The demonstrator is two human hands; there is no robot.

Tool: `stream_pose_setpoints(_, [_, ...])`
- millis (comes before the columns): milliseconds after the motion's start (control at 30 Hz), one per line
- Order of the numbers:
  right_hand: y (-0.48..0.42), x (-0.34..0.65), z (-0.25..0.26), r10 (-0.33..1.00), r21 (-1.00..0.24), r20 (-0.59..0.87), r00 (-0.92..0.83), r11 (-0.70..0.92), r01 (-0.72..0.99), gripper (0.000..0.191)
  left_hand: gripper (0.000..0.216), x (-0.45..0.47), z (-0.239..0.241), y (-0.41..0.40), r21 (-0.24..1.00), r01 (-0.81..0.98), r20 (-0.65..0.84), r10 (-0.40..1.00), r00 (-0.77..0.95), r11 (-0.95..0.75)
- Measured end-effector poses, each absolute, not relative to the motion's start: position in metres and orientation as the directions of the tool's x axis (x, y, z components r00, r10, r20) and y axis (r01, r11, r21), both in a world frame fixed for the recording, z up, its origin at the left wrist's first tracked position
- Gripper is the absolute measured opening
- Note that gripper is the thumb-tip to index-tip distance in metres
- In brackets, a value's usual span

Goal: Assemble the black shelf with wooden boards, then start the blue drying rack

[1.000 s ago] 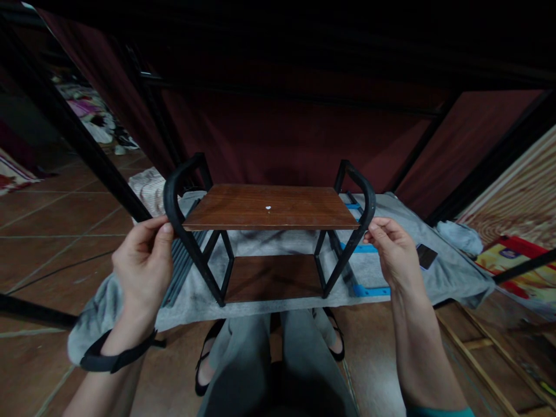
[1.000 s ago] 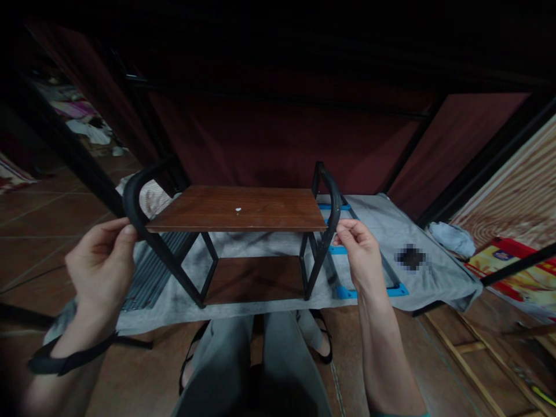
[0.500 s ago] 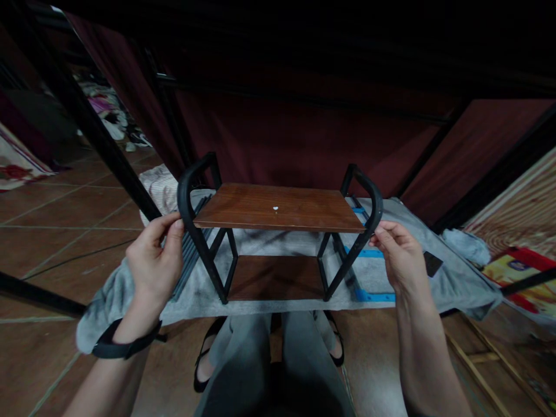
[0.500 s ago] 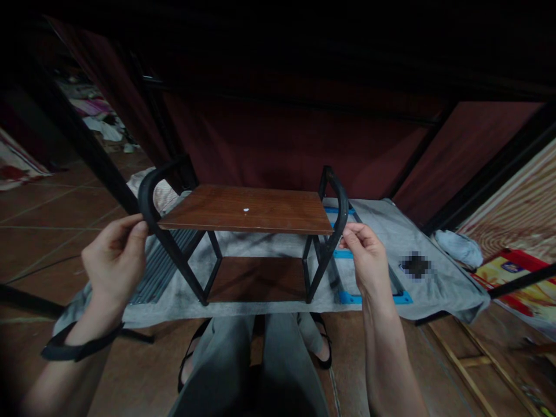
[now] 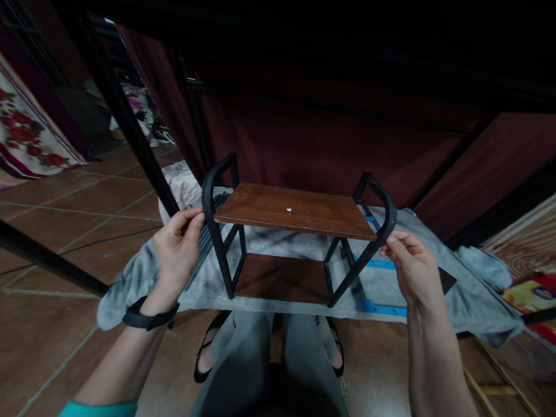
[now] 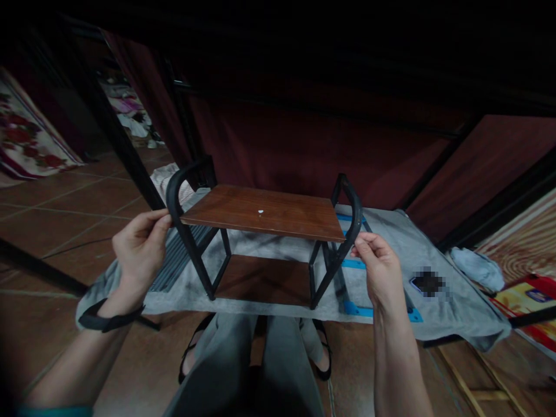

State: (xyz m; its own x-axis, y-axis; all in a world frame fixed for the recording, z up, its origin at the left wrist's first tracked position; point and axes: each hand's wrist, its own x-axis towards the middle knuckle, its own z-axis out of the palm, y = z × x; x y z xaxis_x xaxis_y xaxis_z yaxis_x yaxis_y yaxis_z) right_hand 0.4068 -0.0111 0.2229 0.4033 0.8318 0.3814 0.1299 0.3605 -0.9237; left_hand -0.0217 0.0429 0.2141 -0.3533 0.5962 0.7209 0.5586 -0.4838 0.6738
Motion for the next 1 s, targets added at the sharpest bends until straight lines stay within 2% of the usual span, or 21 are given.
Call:
stream_pose_setpoints(267, [-0.013,0.407,0.22,0.838,-0.931,0.357,0.413,0.356,0.083,0.023,0.018,-0.026,0.21,0.044,0.555,0.683,0.796,0.541,-0.271,-0.475])
stream_pose_setpoints(500, [-0.009,0.409,0.22,0.837,-0.924,0.379,0.393,0.368,0.108,0.025,0.016,-0.03,0.208,0.045,0.541,0.705,0.802,0.533,-0.27,-0.459])
stream_pose_setpoints(633, [-0.01,0.405,0.221,0.84,-0.926,0.372,0.394,0.362,0.102,0.026,0.017,-0.029,0.211,0.044,0.604,0.652,0.767,0.556,-0.32,-0.458])
stream_pose_setpoints(800, [-0.014,0.403,0.222,0.845,-0.933,0.354,0.402,0.346,0.095,0.024,0.02,-0.027,0.217,0.045,0.731,0.448,0.674,0.648,-0.355,-0.515])
stream_pose_setpoints(1000, [-0.014,0.402,0.226,0.858,-0.939,0.34,0.386,0.332,0.088,0.021,0.02,-0.03,0.219,0.045,0.75,0.42,0.653,0.671,-0.352,-0.51])
